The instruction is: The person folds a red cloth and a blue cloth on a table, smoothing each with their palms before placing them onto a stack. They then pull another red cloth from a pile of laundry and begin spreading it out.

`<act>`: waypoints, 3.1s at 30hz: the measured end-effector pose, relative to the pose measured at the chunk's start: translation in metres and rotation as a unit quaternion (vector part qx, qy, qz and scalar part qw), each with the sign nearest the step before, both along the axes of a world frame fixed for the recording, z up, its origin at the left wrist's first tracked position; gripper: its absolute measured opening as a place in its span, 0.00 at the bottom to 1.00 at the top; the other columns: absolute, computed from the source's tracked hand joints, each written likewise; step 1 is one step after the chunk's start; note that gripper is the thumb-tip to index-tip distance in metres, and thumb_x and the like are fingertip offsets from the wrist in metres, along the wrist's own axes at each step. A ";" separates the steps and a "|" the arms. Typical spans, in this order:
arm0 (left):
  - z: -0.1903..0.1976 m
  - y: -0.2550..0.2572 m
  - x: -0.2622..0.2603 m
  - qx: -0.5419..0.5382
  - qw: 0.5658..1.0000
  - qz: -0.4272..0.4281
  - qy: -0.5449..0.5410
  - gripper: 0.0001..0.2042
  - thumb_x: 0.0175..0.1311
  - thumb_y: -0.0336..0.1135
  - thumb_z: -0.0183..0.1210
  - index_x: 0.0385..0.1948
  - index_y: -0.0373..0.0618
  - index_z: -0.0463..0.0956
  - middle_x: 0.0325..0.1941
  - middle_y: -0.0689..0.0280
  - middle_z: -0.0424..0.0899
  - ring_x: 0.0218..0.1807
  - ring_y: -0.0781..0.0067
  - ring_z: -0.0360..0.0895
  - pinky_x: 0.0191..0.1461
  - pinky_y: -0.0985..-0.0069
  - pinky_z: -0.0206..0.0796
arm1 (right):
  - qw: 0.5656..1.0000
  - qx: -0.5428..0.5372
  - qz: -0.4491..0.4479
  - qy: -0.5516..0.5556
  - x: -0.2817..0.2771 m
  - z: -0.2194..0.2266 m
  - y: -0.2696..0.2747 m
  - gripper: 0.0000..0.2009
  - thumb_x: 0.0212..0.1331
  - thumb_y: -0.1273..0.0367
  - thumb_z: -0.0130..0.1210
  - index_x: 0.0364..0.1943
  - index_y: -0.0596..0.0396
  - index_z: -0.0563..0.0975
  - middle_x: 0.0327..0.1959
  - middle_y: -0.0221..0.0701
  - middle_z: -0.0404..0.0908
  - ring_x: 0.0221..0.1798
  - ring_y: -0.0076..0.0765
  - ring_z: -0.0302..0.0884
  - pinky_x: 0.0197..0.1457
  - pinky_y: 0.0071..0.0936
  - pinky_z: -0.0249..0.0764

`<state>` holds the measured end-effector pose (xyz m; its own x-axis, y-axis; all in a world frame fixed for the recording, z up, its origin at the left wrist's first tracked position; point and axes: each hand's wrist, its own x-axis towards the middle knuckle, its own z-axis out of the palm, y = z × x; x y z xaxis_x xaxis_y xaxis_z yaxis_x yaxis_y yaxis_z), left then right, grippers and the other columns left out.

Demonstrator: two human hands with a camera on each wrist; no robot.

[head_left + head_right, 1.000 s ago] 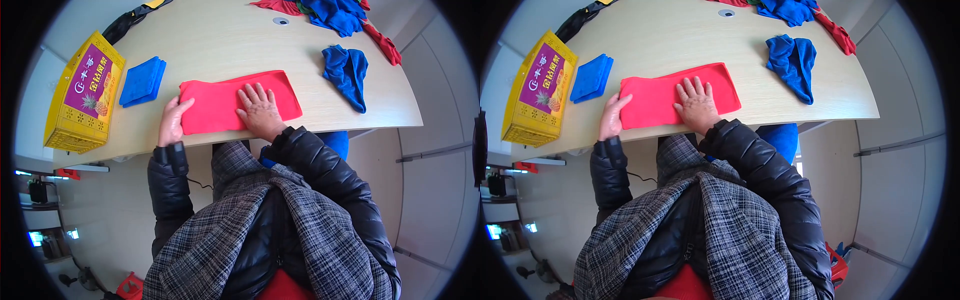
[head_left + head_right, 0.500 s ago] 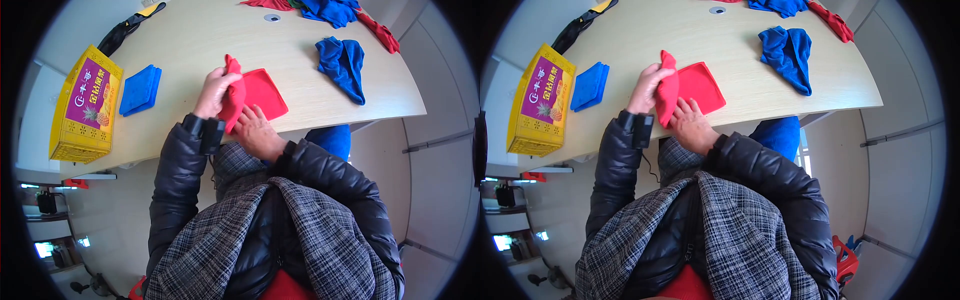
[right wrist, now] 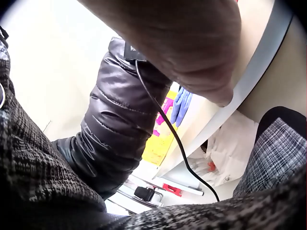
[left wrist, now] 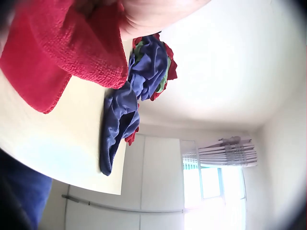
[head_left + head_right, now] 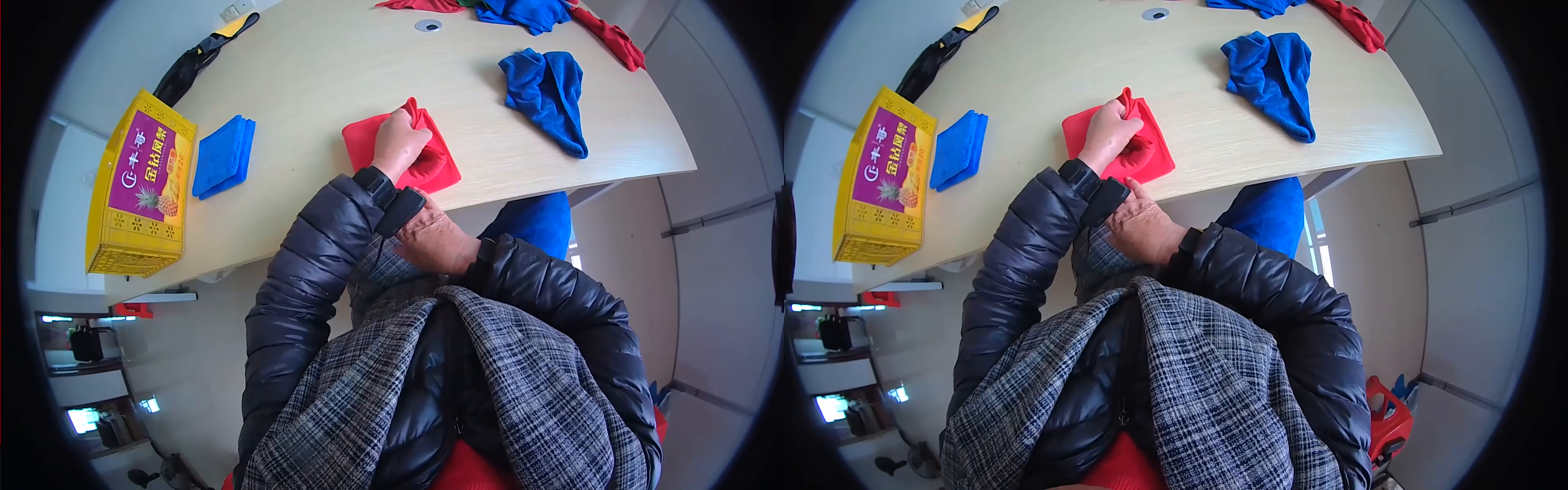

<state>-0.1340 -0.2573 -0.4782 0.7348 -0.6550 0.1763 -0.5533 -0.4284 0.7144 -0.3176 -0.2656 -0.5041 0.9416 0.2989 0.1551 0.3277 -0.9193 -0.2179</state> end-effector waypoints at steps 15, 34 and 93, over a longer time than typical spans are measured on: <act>0.000 0.123 -0.025 0.012 0.974 -0.019 -0.226 0.20 0.75 0.41 0.52 0.61 0.37 0.72 0.67 0.50 0.73 0.67 0.48 0.72 0.68 0.64 0.66 | 0.998 0.028 -0.040 -0.046 -0.007 0.014 0.000 0.38 0.53 0.57 0.63 0.69 0.55 0.68 0.71 0.41 0.68 0.75 0.48 0.60 0.82 0.49 0.47; 0.008 0.115 -0.044 0.194 0.943 -0.078 -0.259 0.31 0.73 0.51 0.51 0.73 0.45 0.60 0.81 0.57 0.54 0.82 0.55 0.47 0.81 0.47 0.38 | 0.963 0.228 -0.100 -0.105 0.039 0.069 -0.018 0.30 0.67 0.57 0.54 0.72 0.51 0.65 0.72 0.42 0.66 0.76 0.51 0.57 0.80 0.49 0.50; 0.037 0.107 -0.034 0.070 0.951 -0.001 -0.302 0.21 0.70 0.33 0.52 0.63 0.37 0.70 0.68 0.51 0.73 0.64 0.48 0.74 0.66 0.62 0.68 | 0.960 -0.010 -0.269 -0.080 0.076 0.014 -0.065 0.30 0.74 0.49 0.41 0.74 0.47 0.63 0.78 0.39 0.59 0.81 0.49 0.50 0.78 0.52 0.53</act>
<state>-0.1679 -0.1498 -0.4410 0.5266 -0.7040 0.4766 -0.8450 -0.4947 0.2029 -0.2412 -0.3308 -0.4906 0.9247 -0.2202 0.3105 -0.1686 -0.9683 -0.1845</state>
